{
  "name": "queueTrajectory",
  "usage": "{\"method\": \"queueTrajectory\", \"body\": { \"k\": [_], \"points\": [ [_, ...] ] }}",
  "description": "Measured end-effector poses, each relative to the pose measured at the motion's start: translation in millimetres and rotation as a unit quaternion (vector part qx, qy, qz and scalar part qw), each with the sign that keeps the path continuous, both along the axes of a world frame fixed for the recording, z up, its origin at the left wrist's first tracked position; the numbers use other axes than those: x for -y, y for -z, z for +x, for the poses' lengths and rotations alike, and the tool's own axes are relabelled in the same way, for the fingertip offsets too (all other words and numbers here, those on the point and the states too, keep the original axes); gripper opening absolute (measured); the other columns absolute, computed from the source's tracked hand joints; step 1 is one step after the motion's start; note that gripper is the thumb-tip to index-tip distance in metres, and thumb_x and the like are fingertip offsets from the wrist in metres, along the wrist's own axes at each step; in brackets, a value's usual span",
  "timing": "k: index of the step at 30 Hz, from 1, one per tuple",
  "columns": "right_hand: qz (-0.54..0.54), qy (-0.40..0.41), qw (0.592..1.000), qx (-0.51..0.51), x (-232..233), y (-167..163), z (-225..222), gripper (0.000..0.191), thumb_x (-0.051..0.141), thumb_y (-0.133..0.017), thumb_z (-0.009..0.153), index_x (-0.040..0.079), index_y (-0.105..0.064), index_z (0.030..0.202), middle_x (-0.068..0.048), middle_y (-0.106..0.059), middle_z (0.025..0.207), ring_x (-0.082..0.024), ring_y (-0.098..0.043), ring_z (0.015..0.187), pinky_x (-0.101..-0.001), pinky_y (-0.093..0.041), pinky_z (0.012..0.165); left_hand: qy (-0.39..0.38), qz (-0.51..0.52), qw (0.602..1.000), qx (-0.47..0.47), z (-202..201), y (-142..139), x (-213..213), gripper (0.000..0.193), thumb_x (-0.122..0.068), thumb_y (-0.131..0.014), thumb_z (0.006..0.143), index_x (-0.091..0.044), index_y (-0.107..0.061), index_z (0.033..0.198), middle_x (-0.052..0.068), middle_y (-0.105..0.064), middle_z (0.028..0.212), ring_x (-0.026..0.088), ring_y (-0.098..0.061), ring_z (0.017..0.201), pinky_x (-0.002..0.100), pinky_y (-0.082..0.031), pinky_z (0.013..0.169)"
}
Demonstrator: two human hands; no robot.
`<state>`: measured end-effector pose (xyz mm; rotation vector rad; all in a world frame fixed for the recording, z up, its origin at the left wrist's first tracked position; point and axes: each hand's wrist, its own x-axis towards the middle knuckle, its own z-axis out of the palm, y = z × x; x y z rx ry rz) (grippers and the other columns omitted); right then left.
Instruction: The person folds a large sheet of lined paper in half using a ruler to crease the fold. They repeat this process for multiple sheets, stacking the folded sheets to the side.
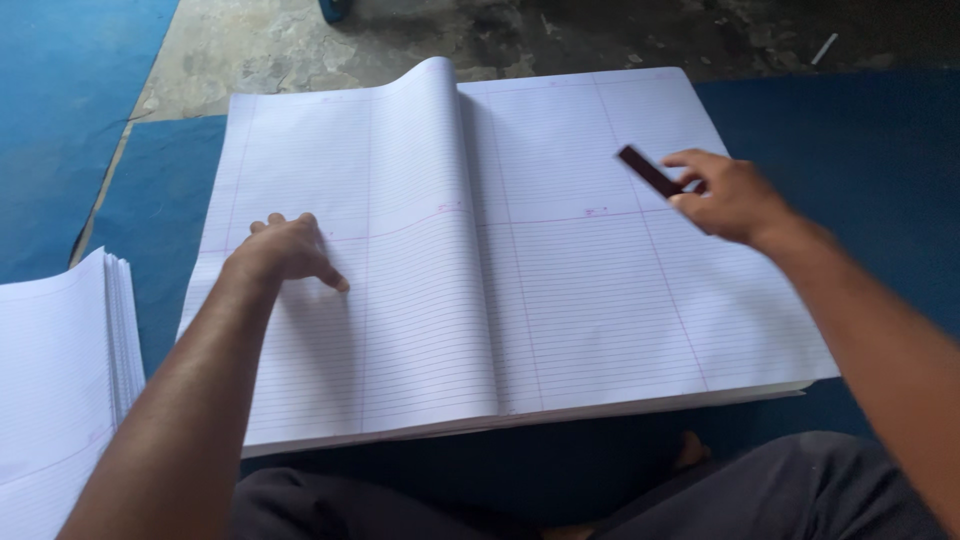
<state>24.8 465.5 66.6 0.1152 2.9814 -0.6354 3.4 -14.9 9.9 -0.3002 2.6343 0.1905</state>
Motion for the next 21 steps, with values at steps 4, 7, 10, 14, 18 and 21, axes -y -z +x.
{"method": "queueTrajectory", "body": {
  "k": [4,7,10,14,18,21],
  "points": [
    [-0.011,-0.147,0.989,-0.001,76.3,4.1,5.1,0.049,0.011,-0.065,0.089,0.022,-0.061,0.137,-0.012,-0.068,0.124,-0.026,-0.069,0.108,-0.0429,-0.056,0.093,-0.017,0.014,1.000,-0.003,-3.1,3.8,7.0,0.106,-0.040,-0.099,0.060,-0.006,-0.047,0.146,0.035,-0.032,0.154,0.055,-0.020,0.148,0.071,-0.036,0.111],
    [-0.028,-0.242,0.970,-0.005,129.4,8.4,23.3,0.050,0.003,-0.061,0.089,0.022,-0.061,0.136,-0.012,-0.066,0.123,-0.024,-0.067,0.109,-0.0428,-0.056,0.096,-0.027,0.013,0.999,0.010,-3.7,4.2,9.6,0.103,-0.039,-0.098,0.061,-0.007,-0.049,0.146,0.034,-0.038,0.152,0.054,-0.022,0.149,0.070,-0.042,0.109],
    [-0.029,-0.310,0.950,-0.002,172.7,9.6,45.5,0.050,0.006,-0.062,0.089,0.022,-0.061,0.136,-0.011,-0.067,0.116,-0.024,-0.066,0.102,-0.0407,-0.055,0.094,-0.036,0.022,0.999,0.006,-1.6,4.2,12.4,0.100,-0.038,-0.097,0.060,-0.008,-0.053,0.144,0.031,-0.043,0.151,0.048,-0.030,0.149,0.066,-0.046,0.110],
    [0.038,-0.368,0.929,-0.016,205.0,13.6,63.7,0.039,0.008,-0.060,0.094,0.019,-0.065,0.131,-0.016,-0.063,0.116,-0.024,-0.066,0.098,-0.0366,-0.058,0.087,-0.032,0.017,0.999,-0.004,-0.2,5.1,14.9,0.100,-0.039,-0.098,0.060,-0.008,-0.052,0.144,0.031,-0.039,0.151,0.049,-0.026,0.148,0.066,-0.044,0.109],
    [0.097,-0.426,0.898,-0.047,208.7,26.0,72.5,0.035,0.006,-0.058,0.097,0.019,-0.069,0.127,-0.017,-0.063,0.110,-0.025,-0.066,0.094,-0.0357,-0.060,0.082,-0.026,0.010,1.000,-0.006,-0.3,4.7,16.3,0.100,-0.040,-0.098,0.060,-0.009,-0.053,0.144,0.030,-0.042,0.151,0.047,-0.029,0.148,0.063,-0.046,0.109],
    [0.130,-0.450,0.881,-0.069,203.3,39.9,76.5,0.037,0.003,-0.059,0.093,0.022,-0.072,0.122,-0.013,-0.065,0.102,-0.024,-0.065,0.091,-0.0353,-0.060,0.080,-0.025,0.007,1.000,-0.004,0.8,3.1,18.3,0.101,-0.041,-0.098,0.060,-0.010,-0.052,0.144,0.029,-0.041,0.152,0.044,-0.030,0.149,0.061,-0.047,0.109]
  ]
}}
